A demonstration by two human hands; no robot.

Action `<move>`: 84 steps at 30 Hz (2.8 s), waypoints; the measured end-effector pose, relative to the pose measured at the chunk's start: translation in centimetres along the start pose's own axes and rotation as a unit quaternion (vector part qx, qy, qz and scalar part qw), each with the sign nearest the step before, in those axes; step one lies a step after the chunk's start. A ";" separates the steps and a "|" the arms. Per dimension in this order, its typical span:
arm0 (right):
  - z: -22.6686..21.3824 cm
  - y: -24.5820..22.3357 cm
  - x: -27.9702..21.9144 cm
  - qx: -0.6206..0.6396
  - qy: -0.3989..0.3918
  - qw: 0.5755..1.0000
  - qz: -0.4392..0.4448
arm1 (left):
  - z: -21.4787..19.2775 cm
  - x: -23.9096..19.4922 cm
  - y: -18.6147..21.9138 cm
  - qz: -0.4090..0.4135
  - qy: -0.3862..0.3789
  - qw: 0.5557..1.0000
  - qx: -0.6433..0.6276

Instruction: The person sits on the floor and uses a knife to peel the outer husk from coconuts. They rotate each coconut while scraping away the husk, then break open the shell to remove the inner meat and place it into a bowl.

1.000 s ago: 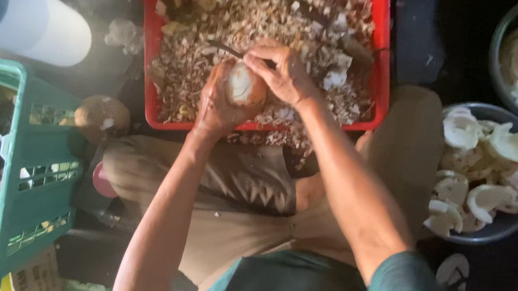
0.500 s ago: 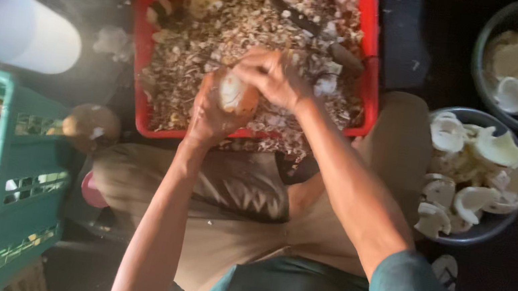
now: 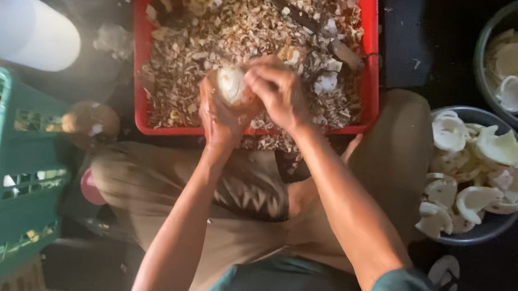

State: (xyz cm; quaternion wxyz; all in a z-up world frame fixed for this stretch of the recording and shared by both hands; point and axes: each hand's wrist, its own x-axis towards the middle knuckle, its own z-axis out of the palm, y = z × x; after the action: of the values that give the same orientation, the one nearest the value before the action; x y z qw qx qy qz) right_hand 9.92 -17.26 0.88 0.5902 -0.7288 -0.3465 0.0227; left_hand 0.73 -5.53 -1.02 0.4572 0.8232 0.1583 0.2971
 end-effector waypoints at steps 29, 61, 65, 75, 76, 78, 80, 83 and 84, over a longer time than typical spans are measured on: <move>1.7 -0.3 -0.8 -0.033 0.063 0.992 -0.102 | -1.7 2.4 -1.1 0.065 -0.069 0.994 0.049; 2.3 1.9 -2.5 0.063 0.074 0.995 0.000 | -3.3 2.1 -0.1 -0.038 -0.194 0.978 0.070; 1.7 1.7 -1.0 0.133 0.062 0.981 0.125 | -3.2 3.9 0.7 0.048 -0.151 0.986 0.047; 1.6 -2.0 -2.6 -0.073 0.045 0.988 -0.128 | -0.7 -0.3 -3.1 -0.039 -0.068 0.997 -0.025; 1.6 -2.2 -2.5 -0.076 0.057 0.988 -0.125 | -0.5 -0.3 -3.4 -0.082 -0.084 0.989 -0.094; 1.6 -2.6 -1.6 -0.059 0.063 0.989 -0.124 | -0.4 0.2 -3.2 0.021 -0.016 0.999 0.026; 1.5 -2.5 -1.5 -0.024 0.048 0.993 -0.108 | -0.2 0.2 -3.0 0.057 -0.007 0.996 0.068; 1.1 -1.7 -2.2 -0.125 0.083 0.976 -0.159 | -0.3 -0.2 -2.2 0.048 -0.034 0.997 0.048; 1.0 -1.4 -1.8 -0.069 0.062 0.991 -0.093 | -0.4 0.2 -1.7 0.071 -0.008 0.995 0.065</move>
State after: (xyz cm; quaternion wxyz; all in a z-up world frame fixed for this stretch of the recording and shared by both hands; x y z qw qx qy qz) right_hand 7.48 -17.29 1.12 0.5582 -0.7327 -0.3757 -0.1017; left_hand 0.69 -4.24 -2.23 0.3821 0.8624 0.1152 0.3113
